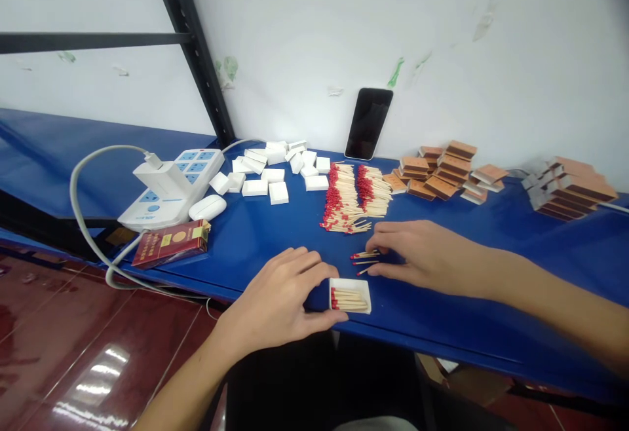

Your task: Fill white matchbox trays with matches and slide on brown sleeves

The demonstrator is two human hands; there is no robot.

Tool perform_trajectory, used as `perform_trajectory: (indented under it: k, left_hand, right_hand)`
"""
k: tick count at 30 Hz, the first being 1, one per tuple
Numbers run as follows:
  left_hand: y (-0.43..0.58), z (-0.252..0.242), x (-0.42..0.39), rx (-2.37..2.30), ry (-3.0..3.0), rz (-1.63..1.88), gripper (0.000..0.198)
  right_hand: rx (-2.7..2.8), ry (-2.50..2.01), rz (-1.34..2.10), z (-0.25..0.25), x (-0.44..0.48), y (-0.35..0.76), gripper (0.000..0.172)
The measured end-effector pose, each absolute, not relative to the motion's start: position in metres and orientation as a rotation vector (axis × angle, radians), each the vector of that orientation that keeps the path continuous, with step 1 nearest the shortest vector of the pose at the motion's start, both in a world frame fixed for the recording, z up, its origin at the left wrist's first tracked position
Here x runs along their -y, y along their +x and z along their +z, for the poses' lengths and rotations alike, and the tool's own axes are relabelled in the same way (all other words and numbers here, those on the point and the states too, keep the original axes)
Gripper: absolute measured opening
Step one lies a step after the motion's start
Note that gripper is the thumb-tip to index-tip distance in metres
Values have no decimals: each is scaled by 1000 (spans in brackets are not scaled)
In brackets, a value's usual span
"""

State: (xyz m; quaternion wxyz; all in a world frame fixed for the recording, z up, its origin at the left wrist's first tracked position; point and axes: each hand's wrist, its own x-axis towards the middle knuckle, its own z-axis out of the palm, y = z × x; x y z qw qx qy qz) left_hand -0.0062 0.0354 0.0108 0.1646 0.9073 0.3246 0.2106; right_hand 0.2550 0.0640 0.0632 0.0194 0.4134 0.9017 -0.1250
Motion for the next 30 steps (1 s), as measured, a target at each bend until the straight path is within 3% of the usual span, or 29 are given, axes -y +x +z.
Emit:
perform_trajectory:
  k: [4, 10, 19, 26, 30]
  left_hand:
    - [-7, 10, -35, -940, 2598, 589, 35]
    - [-7, 9, -35, -952, 2587, 586, 34]
    - [-5, 10, -35, -1049, 2577, 572, 34]
    - [-5, 10, -35, -1037, 2599, 576, 33]
    - [-6, 9, -34, -1033, 2607, 582, 33]
  right_hand:
    - [-2793, 1277, -484, 60, -60, 253, 24]
    - [-2720, 1295, -509, 56, -56, 253, 34]
    - [-2818, 1310, -674, 73, -46, 242, 19]
    - [-2874, 1089, -320, 56, -33, 216, 11]
    - [-2864, 1092, -314, 54, -34, 214, 11]
